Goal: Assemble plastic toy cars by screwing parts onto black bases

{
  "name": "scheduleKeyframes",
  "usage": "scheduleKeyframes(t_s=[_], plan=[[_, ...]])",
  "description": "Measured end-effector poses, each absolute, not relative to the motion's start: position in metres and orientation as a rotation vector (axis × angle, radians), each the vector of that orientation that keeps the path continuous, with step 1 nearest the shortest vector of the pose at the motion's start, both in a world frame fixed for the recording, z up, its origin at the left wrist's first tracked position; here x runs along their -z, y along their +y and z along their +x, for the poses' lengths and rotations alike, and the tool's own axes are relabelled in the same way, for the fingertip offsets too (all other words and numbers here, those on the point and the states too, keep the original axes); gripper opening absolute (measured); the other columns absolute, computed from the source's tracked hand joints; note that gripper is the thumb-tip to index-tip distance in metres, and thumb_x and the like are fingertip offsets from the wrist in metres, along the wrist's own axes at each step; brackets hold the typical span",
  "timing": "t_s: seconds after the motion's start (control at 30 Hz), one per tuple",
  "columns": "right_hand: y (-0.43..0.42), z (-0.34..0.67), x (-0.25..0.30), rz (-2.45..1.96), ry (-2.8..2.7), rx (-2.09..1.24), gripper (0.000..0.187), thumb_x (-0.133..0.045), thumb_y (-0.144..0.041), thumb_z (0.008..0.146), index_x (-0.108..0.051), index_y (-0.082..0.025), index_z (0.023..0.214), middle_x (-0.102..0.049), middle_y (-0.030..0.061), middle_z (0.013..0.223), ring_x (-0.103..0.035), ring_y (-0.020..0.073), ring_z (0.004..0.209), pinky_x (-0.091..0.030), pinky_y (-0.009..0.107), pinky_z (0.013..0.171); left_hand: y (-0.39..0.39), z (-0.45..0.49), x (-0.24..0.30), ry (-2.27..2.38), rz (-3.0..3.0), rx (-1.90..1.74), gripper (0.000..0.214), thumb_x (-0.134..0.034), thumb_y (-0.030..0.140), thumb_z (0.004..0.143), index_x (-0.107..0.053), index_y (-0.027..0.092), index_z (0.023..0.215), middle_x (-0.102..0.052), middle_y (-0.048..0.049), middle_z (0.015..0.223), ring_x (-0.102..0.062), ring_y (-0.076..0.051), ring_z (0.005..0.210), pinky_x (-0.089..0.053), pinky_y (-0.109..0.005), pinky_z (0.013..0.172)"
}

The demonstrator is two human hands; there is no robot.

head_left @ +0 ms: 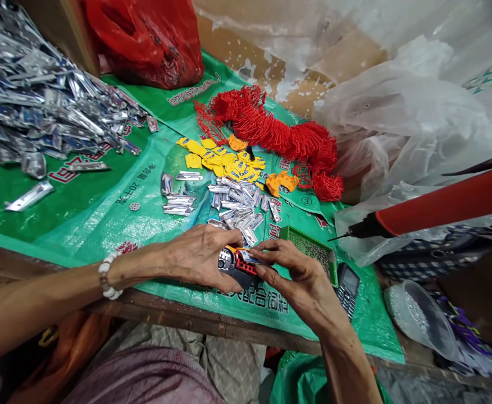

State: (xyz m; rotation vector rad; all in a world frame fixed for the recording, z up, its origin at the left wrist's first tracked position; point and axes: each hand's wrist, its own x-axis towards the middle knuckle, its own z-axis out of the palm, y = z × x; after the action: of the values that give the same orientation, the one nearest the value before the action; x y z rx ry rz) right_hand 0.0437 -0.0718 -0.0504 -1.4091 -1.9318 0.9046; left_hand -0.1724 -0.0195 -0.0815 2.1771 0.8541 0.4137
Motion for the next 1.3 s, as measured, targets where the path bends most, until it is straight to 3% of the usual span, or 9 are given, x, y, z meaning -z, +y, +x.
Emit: scheduleKeyframes(t_s=[0.1, 0.27, 0.47, 0.63, 0.73, 1.0, 1.17, 1.3], plan=[[-0.071, 0.042, 0.047, -1.402, -1.950, -0.844, 0.015, -0.072, -0.019, 0.085, -0.080, -0.030, 0.092, -0.073, 0.0042, 0.095, -0.068, 0.0205, 0.093, -0.057, 0.038, 0.082, -0.020, -0.172, 0.081, 0.870, 2.183, -0.388, 0.038, -0.076, 0.038, 0.070, -0.063, 0.020, 0.101, -0.069, -0.0008, 0.085, -0.065, -0.021, 0.073, -0.043, -0.028, 0.062], [-0.082, 0.038, 0.046, -1.338, -2.134, -0.612, 0.025, -0.063, -0.013, 0.090, -0.077, -0.030, 0.102, -0.073, 0.0056, 0.110, -0.069, 0.0191, 0.101, -0.058, 0.035, 0.083, -0.021, -0.172, 0.084, 0.864, 2.174, -0.422, 0.039, -0.075, 0.038, 0.070, -0.062, 0.020, 0.102, -0.071, -0.0019, 0.088, -0.067, -0.022, 0.079, -0.046, -0.028, 0.067], [-0.090, 0.038, 0.051, -1.314, -2.132, -0.449, 0.019, -0.062, -0.011, 0.091, -0.073, -0.022, 0.102, -0.072, 0.0073, 0.108, -0.069, 0.0171, 0.100, -0.058, 0.030, 0.085, -0.021, -0.170, 0.083, 0.891, 2.191, -0.401, 0.038, -0.076, 0.037, 0.068, -0.062, 0.020, 0.099, -0.070, -0.0010, 0.083, -0.067, -0.022, 0.077, -0.047, -0.028, 0.067], [-0.076, 0.040, 0.036, -1.415, -2.240, -0.626, 0.030, -0.065, -0.014, 0.089, -0.068, -0.023, 0.117, -0.071, 0.0062, 0.107, -0.068, 0.0191, 0.098, -0.058, 0.034, 0.086, -0.021, -0.170, 0.080, 0.912, 2.211, -0.398, 0.042, -0.079, 0.038, 0.068, -0.061, 0.020, 0.101, -0.071, -0.0020, 0.089, -0.069, -0.025, 0.083, -0.048, -0.030, 0.073], [-0.066, 0.037, 0.024, -1.436, -2.361, -0.610, 0.033, -0.067, -0.011, 0.086, -0.072, -0.027, 0.114, -0.071, 0.0051, 0.100, -0.066, 0.0204, 0.097, -0.055, 0.038, 0.089, -0.021, -0.170, 0.080, 0.908, 2.198, -0.380, 0.041, -0.079, 0.039, 0.068, -0.061, 0.020, 0.100, -0.071, -0.0024, 0.088, -0.068, -0.025, 0.083, -0.048, -0.029, 0.070], [-0.056, 0.035, 0.015, -1.419, -2.249, -0.941, 0.027, -0.062, -0.015, 0.087, -0.075, -0.025, 0.109, -0.073, 0.0017, 0.083, -0.066, 0.0143, 0.072, -0.052, 0.026, 0.064, -0.020, -0.171, 0.083, 0.842, 2.206, -0.418, 0.040, -0.077, 0.040, 0.071, -0.061, 0.019, 0.102, -0.071, -0.0032, 0.090, -0.068, -0.023, 0.083, -0.049, -0.030, 0.071], [-0.063, 0.036, 0.023, -1.558, -1.521, -1.168, 0.024, -0.077, -0.037, 0.078, -0.073, -0.018, 0.093, -0.065, -0.0006, 0.058, -0.059, 0.0121, 0.049, -0.044, 0.021, 0.041, -0.021, -0.171, 0.082, 0.884, 2.211, -0.377, 0.043, -0.079, 0.042, 0.069, -0.061, 0.020, 0.101, -0.071, -0.0034, 0.089, -0.068, -0.024, 0.081, -0.049, -0.029, 0.068], [-0.069, 0.026, 0.033, -1.519, -1.104, -1.247, 0.034, -0.086, -0.040, 0.066, -0.067, -0.015, 0.078, -0.069, 0.0039, 0.057, -0.061, 0.0138, 0.043, -0.049, 0.023, 0.038, -0.021, -0.171, 0.084, 0.857, 2.212, -0.416, 0.042, -0.078, 0.040, 0.070, -0.060, 0.019, 0.101, -0.071, -0.0035, 0.089, -0.068, -0.024, 0.082, -0.048, -0.029, 0.069]])
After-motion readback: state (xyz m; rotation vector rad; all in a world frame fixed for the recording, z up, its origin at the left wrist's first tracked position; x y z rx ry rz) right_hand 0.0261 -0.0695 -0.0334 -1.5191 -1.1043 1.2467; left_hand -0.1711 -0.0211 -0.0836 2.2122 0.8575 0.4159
